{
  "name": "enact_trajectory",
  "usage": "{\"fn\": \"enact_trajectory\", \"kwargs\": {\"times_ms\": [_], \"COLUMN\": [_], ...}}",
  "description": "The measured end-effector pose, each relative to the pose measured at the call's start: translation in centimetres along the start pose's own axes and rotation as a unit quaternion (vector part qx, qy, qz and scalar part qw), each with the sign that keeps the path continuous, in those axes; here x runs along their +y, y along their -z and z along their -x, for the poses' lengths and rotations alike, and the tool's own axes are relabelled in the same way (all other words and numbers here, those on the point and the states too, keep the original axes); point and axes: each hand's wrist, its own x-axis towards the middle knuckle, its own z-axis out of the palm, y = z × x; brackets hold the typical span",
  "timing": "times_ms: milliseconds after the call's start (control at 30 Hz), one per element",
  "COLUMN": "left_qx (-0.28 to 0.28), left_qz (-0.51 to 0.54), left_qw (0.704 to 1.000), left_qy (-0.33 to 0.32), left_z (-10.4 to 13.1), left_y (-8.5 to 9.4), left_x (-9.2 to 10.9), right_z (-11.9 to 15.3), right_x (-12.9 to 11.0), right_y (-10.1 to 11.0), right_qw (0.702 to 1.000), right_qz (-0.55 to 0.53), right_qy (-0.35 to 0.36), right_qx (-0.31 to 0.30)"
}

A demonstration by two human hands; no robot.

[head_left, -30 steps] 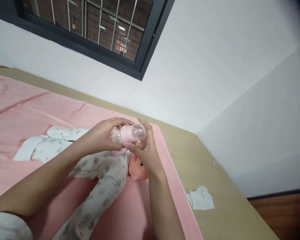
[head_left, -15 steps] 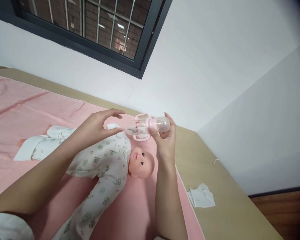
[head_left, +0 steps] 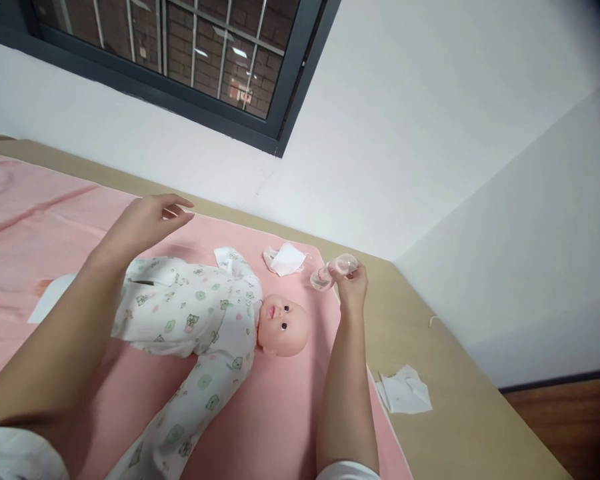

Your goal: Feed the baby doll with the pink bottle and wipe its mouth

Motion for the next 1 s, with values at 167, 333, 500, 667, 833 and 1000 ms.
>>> {"fn": "enact_trajectory", "kwargs": {"times_ms": [167, 333, 500, 667, 833, 1000], "left_qx": [-0.034, -0.068, -0.091, -0.101, -0.070, 0.021], "left_qz": [-0.014, -0.055, -0.050, -0.060, -0.037, 0.069], "left_qw": [0.999, 0.995, 0.993, 0.992, 0.996, 0.997], "left_qy": [0.032, 0.054, 0.047, 0.038, 0.031, 0.011], "left_z": [-1.3, -2.1, -2.1, -1.9, -1.7, -0.5], "left_y": [-0.7, -1.2, -1.1, -1.2, -1.2, -0.4], "left_x": [-1.9, -3.4, -3.4, -3.2, -2.6, -0.3], "right_z": [-0.2, 0.3, 0.1, 0.1, 0.1, 0.2], "right_x": [2.5, 2.7, 3.4, 4.0, 2.4, -0.7], "right_y": [-0.3, -0.5, -0.4, -0.5, -0.2, 0.8], "right_qw": [0.995, 0.986, 0.984, 0.987, 0.986, 0.988], "right_qz": [0.099, 0.158, 0.170, 0.155, 0.162, 0.152], "right_qy": [-0.016, -0.044, -0.054, -0.046, -0.042, 0.006], "right_qx": [0.002, -0.012, -0.003, -0.026, -0.023, 0.033]}}
